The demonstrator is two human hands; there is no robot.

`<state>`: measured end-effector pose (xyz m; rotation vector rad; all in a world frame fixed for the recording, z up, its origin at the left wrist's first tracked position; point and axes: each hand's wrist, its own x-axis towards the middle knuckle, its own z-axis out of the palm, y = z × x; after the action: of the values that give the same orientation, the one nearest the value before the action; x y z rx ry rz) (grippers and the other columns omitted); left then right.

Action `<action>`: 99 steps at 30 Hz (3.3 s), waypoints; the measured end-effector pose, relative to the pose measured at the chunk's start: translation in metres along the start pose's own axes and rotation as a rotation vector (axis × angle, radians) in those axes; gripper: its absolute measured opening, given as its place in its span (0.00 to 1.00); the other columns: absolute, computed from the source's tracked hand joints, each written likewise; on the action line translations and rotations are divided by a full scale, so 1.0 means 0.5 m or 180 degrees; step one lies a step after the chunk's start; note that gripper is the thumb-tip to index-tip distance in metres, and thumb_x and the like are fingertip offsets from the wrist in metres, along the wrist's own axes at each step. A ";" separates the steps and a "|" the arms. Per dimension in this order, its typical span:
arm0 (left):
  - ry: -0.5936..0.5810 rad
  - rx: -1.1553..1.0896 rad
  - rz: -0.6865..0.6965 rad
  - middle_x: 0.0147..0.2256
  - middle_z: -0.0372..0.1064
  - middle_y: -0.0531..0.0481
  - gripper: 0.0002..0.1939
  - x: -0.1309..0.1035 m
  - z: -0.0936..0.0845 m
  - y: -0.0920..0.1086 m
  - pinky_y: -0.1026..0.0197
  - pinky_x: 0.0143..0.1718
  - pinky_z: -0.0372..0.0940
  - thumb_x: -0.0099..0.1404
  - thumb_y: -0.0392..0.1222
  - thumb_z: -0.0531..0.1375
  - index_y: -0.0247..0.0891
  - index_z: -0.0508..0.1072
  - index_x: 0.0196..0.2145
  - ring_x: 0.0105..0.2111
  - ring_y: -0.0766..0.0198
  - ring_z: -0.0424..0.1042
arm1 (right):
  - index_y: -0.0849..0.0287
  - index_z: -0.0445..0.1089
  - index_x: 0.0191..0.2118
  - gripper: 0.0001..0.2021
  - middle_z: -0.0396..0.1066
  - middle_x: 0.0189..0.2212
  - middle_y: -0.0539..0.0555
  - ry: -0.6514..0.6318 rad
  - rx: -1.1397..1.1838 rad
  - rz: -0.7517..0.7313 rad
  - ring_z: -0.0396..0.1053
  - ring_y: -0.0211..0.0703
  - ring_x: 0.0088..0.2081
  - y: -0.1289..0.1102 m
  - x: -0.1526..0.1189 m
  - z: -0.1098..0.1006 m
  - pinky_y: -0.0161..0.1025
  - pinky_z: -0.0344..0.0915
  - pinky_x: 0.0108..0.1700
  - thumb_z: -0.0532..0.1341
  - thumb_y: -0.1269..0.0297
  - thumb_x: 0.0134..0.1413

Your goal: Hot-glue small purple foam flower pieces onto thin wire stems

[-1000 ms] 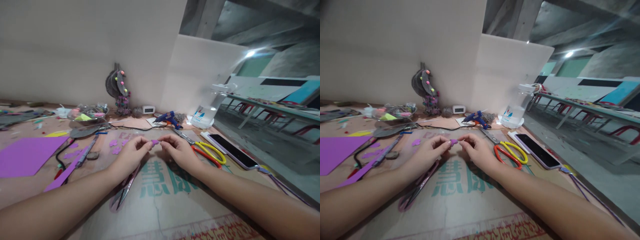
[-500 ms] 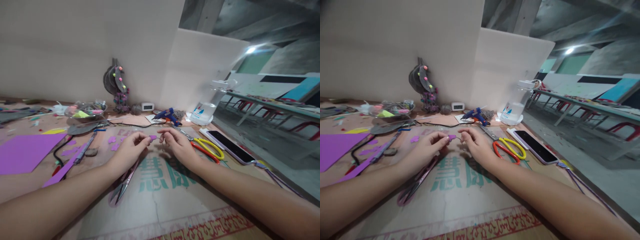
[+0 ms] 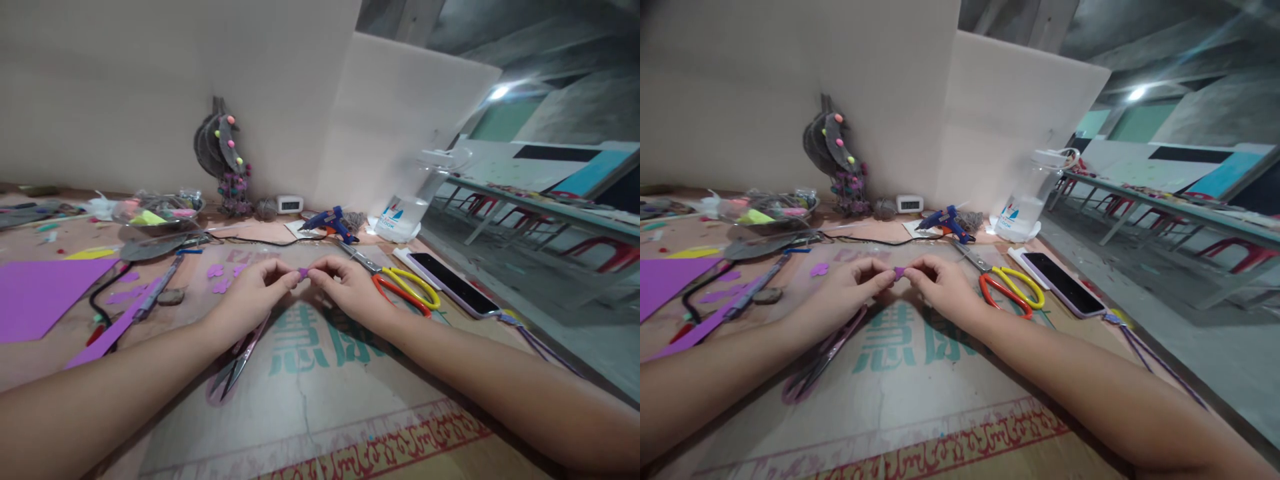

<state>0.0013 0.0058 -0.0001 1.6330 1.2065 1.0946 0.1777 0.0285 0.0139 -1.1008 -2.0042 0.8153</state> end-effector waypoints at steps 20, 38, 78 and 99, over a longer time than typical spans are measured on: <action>0.0127 0.0013 -0.0039 0.24 0.63 0.54 0.14 0.002 0.002 0.002 0.65 0.25 0.55 0.62 0.50 0.55 0.37 0.70 0.29 0.25 0.66 0.63 | 0.59 0.68 0.31 0.08 0.68 0.24 0.48 -0.0103 -0.0050 -0.0042 0.63 0.35 0.26 0.004 0.000 -0.001 0.33 0.60 0.29 0.58 0.60 0.55; 0.0237 -0.0442 -0.0244 0.24 0.65 0.54 0.14 0.003 0.005 0.003 0.66 0.26 0.56 0.60 0.51 0.57 0.36 0.68 0.30 0.25 0.67 0.64 | 0.60 0.66 0.35 0.07 0.69 0.29 0.53 0.0617 -0.1229 -0.0553 0.66 0.41 0.31 0.023 0.049 -0.089 0.37 0.62 0.33 0.57 0.61 0.56; 0.0220 -0.0464 -0.0277 0.26 0.66 0.53 0.13 0.007 0.007 -0.010 0.66 0.28 0.58 0.61 0.50 0.57 0.36 0.70 0.31 0.26 0.67 0.65 | 0.57 0.73 0.38 0.12 0.77 0.32 0.53 0.0174 -0.0802 0.0249 0.74 0.44 0.35 0.011 0.104 -0.141 0.37 0.67 0.39 0.57 0.56 0.54; 0.0294 -0.0594 -0.0348 0.21 0.63 0.55 0.11 0.004 0.004 -0.005 0.69 0.19 0.53 0.61 0.49 0.57 0.38 0.67 0.31 0.21 0.69 0.61 | 0.54 0.69 0.32 0.12 0.73 0.31 0.53 0.0240 -0.0334 -0.0046 0.72 0.49 0.34 0.017 -0.040 -0.079 0.47 0.70 0.39 0.60 0.51 0.50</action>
<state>0.0027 0.0083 -0.0028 1.3730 1.1997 1.1867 0.2210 0.0219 0.0238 -1.1575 -2.0084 0.6580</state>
